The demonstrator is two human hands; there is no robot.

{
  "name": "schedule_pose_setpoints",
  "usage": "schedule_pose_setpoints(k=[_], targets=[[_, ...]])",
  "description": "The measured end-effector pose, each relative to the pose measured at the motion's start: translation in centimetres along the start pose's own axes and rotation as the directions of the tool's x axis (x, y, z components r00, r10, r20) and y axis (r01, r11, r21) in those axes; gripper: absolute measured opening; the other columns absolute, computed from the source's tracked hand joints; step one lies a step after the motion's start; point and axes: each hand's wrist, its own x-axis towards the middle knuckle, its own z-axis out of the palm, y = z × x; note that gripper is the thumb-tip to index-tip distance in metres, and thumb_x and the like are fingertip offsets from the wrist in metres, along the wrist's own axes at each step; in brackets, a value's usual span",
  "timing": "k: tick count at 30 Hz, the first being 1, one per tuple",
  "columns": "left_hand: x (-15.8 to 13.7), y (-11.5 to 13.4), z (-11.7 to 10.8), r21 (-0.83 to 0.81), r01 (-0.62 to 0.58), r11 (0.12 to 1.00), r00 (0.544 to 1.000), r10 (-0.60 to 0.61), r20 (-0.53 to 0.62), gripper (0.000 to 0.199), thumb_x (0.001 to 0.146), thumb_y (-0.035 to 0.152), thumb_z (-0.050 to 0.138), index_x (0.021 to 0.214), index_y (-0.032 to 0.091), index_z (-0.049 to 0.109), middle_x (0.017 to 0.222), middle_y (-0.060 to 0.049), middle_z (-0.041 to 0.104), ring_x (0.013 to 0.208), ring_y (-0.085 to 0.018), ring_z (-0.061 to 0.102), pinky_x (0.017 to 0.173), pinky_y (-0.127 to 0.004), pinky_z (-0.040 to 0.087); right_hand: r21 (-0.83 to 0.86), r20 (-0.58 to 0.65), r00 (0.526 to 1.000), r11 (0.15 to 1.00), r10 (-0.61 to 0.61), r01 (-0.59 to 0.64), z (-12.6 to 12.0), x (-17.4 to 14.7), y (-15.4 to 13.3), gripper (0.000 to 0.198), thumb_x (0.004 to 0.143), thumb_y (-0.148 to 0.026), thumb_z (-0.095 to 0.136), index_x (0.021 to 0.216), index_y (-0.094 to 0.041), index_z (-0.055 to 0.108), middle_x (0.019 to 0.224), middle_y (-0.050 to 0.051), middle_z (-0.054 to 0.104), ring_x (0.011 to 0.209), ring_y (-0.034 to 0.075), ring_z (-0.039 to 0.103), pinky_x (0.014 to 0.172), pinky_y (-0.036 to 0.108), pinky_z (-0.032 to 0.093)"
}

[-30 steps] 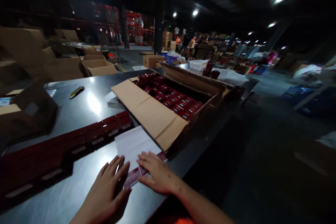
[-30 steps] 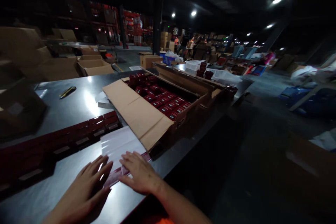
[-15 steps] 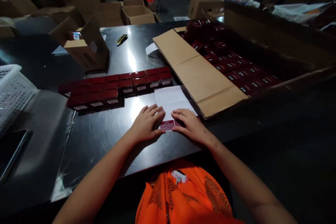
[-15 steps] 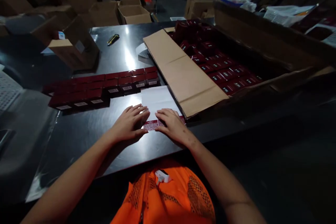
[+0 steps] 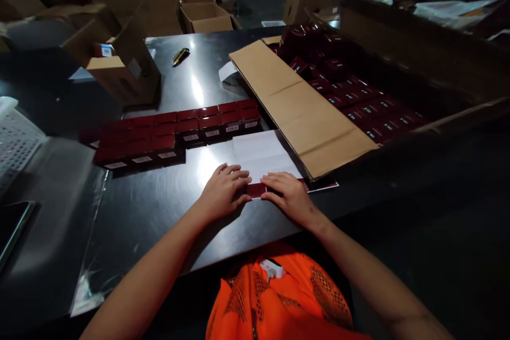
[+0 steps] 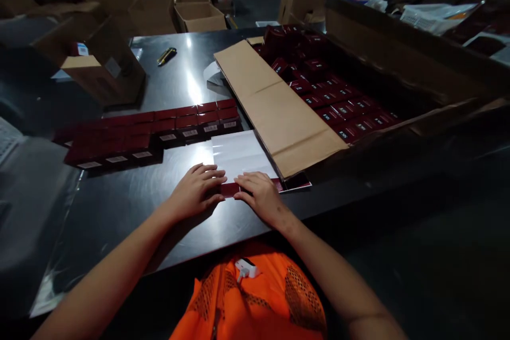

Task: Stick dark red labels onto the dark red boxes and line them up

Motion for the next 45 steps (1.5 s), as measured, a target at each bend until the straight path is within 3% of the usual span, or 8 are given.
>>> schedule_pose_setpoints(k=[6,10,15,19,29,35,39,45], targets=[[0.0,0.1,0.0,-0.04,0.036,0.999,0.999,-0.036,-0.004,0.039,0.088,0.04,0.068,0.122,0.023,0.064,0.133,-0.007,0.064,0.13,-0.03,0.05,0.112,-0.055,0.031,0.048,-0.057,0.987,0.987,0.153,-0.151,0.3,0.4,-0.7,0.026,0.078,-0.021,0.082,0.103,-0.022,0.076,0.104,0.004,0.076,0.102,0.021,0.068,0.097,0.038,0.051],[-0.2,0.1,0.4,-0.051,0.025,0.998,0.999,-0.027,-0.032,0.036,0.088,0.039,0.066,0.122,0.025,0.065,0.132,-0.008,0.065,0.129,-0.031,0.053,0.113,-0.058,0.032,0.038,-0.031,0.96,0.96,0.278,-0.277,0.2,1.4,-1.3,0.022,0.069,-0.023,0.089,0.088,-0.022,0.078,0.09,0.002,0.076,0.088,0.019,0.069,0.083,0.031,0.052],[-0.1,-0.9,1.4,-0.074,-0.005,0.997,0.996,-0.001,-0.09,0.033,0.086,0.04,0.067,0.117,0.027,0.07,0.127,-0.006,0.068,0.124,-0.032,0.057,0.107,-0.058,0.042,0.026,0.063,0.928,0.929,0.367,-0.369,-0.4,2.6,-1.8,0.02,0.063,-0.026,0.091,0.08,-0.025,0.08,0.077,-0.003,0.074,0.071,0.014,0.067,0.063,0.022,0.046],[-0.1,-1.6,2.4,-0.089,-0.034,0.995,0.99,0.021,-0.14,0.033,0.085,0.044,0.068,0.113,0.028,0.073,0.124,-0.007,0.07,0.121,-0.032,0.06,0.103,-0.053,0.05,-0.009,0.057,0.904,0.906,0.423,-0.423,-0.6,2.6,-2.3,0.022,0.062,-0.028,0.091,0.081,-0.025,0.081,0.077,-0.002,0.075,0.071,0.015,0.067,0.061,0.023,0.045],[0.1,-3.2,4.3,0.046,-0.112,0.993,0.954,0.12,-0.276,0.034,0.083,0.053,0.068,0.111,0.035,0.074,0.119,-0.002,0.073,0.114,-0.031,0.067,0.094,-0.051,0.059,-0.085,-0.08,0.943,0.94,0.324,-0.331,1.7,-0.6,-2.9,0.025,0.079,-0.03,0.082,0.103,-0.027,0.075,0.104,-0.004,0.076,0.101,0.016,0.066,0.094,0.031,0.043],[0.1,-3.1,4.0,0.076,-0.096,0.992,0.96,0.113,-0.255,0.036,0.083,0.053,0.067,0.114,0.035,0.073,0.123,-0.002,0.071,0.116,-0.031,0.066,0.094,-0.053,0.059,-0.234,-0.172,0.979,0.961,0.108,-0.147,2.5,-2.0,-2.8,0.025,0.096,-0.038,0.062,0.12,-0.036,0.065,0.122,-0.004,0.069,0.115,0.022,0.059,0.11,0.044,0.032],[-0.1,-3.0,4.0,0.099,-0.059,0.993,0.972,0.08,-0.219,0.038,0.084,0.052,0.066,0.118,0.035,0.071,0.127,-0.002,0.069,0.12,-0.032,0.063,0.099,-0.055,0.056,-0.331,-0.202,0.978,0.937,0.043,-0.109,2.6,-2.2,-3.2,0.017,0.098,-0.028,0.055,0.111,-0.027,0.067,0.117,0.002,0.07,0.109,0.024,0.057,0.098,0.046,0.039],[-0.4,-2.7,4.0,0.139,-0.063,0.988,0.972,0.093,-0.218,0.05,0.082,0.058,0.065,0.126,0.034,0.067,0.133,-0.005,0.065,0.123,-0.033,0.061,0.101,-0.057,0.054,-0.222,-0.267,0.963,0.97,0.037,-0.099,2.7,-2.2,-3.1,0.01,0.094,-0.032,0.065,0.093,-0.026,0.073,0.105,0.001,0.07,0.102,0.02,0.056,0.091,0.037,0.043]])
